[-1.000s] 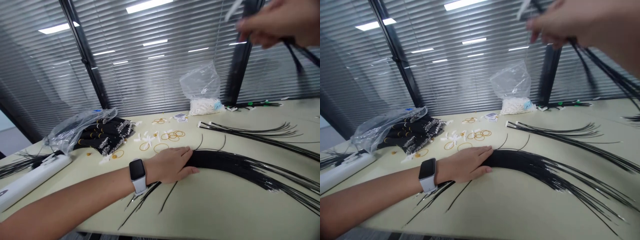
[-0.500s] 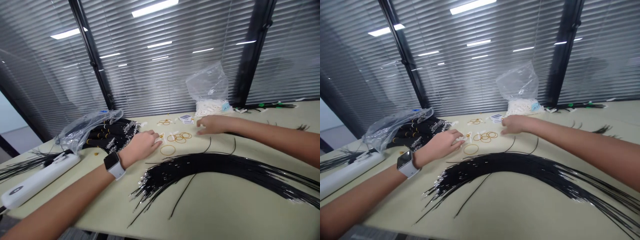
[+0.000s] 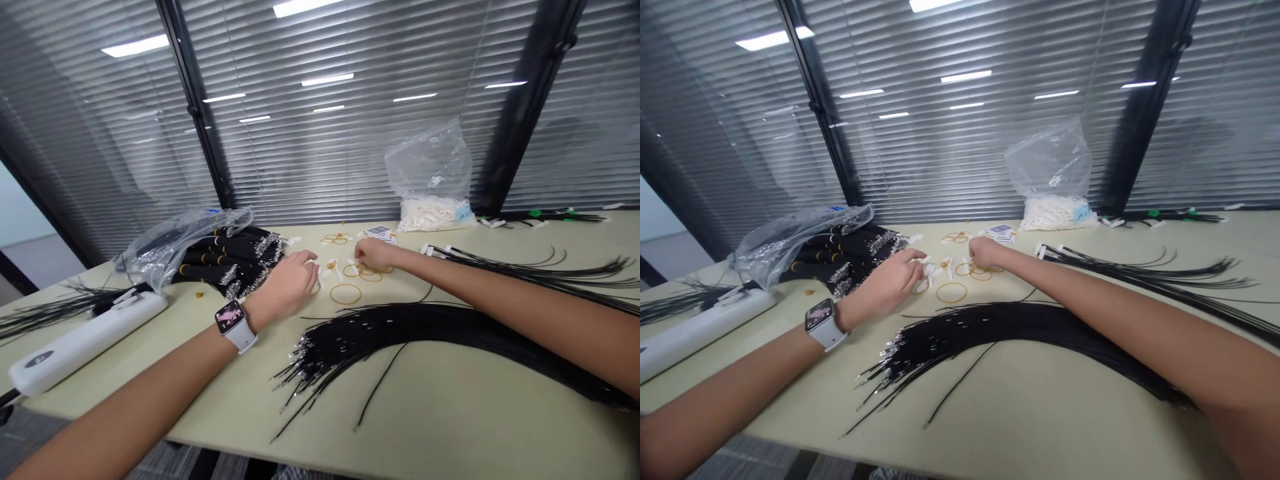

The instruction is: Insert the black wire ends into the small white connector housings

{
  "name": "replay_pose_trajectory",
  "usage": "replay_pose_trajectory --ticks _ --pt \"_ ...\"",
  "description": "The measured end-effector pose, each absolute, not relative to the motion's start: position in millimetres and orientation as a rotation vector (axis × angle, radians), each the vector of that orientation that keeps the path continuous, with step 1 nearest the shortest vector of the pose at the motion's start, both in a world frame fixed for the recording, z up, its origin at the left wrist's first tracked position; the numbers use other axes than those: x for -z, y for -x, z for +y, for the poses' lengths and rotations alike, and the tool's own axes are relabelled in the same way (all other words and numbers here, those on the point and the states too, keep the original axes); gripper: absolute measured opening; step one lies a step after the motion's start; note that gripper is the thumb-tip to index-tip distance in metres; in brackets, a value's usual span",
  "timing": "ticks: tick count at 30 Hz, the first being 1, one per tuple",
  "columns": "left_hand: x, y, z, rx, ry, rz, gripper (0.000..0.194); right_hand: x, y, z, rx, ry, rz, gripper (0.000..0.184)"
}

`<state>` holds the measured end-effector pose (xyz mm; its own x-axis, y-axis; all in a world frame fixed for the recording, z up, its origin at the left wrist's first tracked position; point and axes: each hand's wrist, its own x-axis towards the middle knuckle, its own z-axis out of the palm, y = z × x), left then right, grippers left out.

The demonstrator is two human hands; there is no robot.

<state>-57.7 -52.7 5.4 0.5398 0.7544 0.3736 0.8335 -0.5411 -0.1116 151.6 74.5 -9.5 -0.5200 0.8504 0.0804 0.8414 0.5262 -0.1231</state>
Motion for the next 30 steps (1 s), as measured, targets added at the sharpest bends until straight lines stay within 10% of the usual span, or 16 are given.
replay_pose_trajectory --ticks 17,30 --pt "-5.0 24.4 -84.3 1.461 3.393 -1.635 0.022 8.0 -151.1 -65.8 -1.169 0.81 -1.735 0.027" --pt "8.3 44.0 -77.4 1.622 3.501 -1.767 0.016 29.2 -154.7 -102.9 -0.267 0.579 -2.59 0.017"
